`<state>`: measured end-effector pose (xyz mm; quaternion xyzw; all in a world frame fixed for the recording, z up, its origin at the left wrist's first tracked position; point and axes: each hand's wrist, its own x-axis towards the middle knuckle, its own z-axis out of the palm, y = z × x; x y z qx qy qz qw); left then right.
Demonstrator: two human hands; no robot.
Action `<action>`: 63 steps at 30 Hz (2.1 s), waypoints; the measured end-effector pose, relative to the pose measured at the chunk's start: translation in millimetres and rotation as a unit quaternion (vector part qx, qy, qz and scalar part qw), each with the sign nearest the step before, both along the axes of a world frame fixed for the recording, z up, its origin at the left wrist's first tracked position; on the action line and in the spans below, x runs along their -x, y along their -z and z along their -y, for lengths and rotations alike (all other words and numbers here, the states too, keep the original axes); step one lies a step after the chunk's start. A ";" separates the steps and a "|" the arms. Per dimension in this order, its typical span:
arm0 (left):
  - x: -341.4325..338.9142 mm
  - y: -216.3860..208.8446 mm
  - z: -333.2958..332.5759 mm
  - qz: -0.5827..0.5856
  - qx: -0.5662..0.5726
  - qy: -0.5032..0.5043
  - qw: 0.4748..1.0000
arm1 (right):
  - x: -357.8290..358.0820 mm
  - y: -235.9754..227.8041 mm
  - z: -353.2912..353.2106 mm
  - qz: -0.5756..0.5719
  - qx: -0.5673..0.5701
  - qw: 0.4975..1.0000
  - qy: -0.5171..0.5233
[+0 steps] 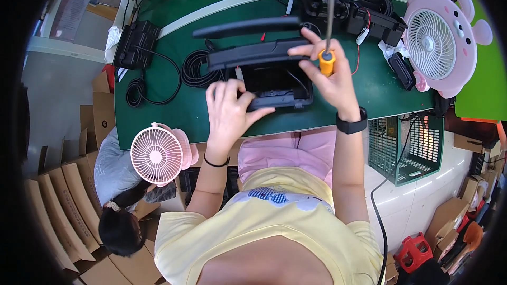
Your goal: Assembling and checking electronic components inside plastic housing units at a workshop station.
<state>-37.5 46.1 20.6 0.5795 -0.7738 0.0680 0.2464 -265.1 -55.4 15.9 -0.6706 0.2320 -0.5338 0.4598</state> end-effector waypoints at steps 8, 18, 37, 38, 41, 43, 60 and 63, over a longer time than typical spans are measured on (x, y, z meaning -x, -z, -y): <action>6.4 4.7 6.9 -0.013 0.028 -0.013 0.999 | -15.0 -2.9 5.6 0.003 -0.002 0.999 0.037; 42.8 -24.8 25.5 0.061 0.000 0.059 0.996 | -22.3 -5.8 31.7 0.016 -0.030 0.998 0.045; 59.1 5.9 29.2 0.000 0.012 0.002 1.000 | 0.8 2.4 -12.2 -0.009 -0.106 0.994 -0.017; 58.4 11.6 28.2 0.004 0.038 -0.002 0.999 | -1.2 5.7 -21.0 -0.012 -0.102 0.995 -0.003; 62.3 13.8 20.2 -0.018 0.069 0.011 0.997 | -5.0 19.8 -38.4 -0.010 -0.068 0.997 0.043; 58.1 23.6 12.4 -0.055 0.125 0.056 0.989 | -9.0 26.6 -43.7 0.012 -0.049 0.997 0.059; 61.6 7.7 -4.9 0.008 0.088 -0.079 0.993 | -26.1 29.4 -39.1 0.037 -0.051 0.995 0.076; 34.2 21.9 -5.1 -0.158 0.180 0.039 0.970 | -26.8 37.0 -34.7 0.037 -0.045 0.997 0.059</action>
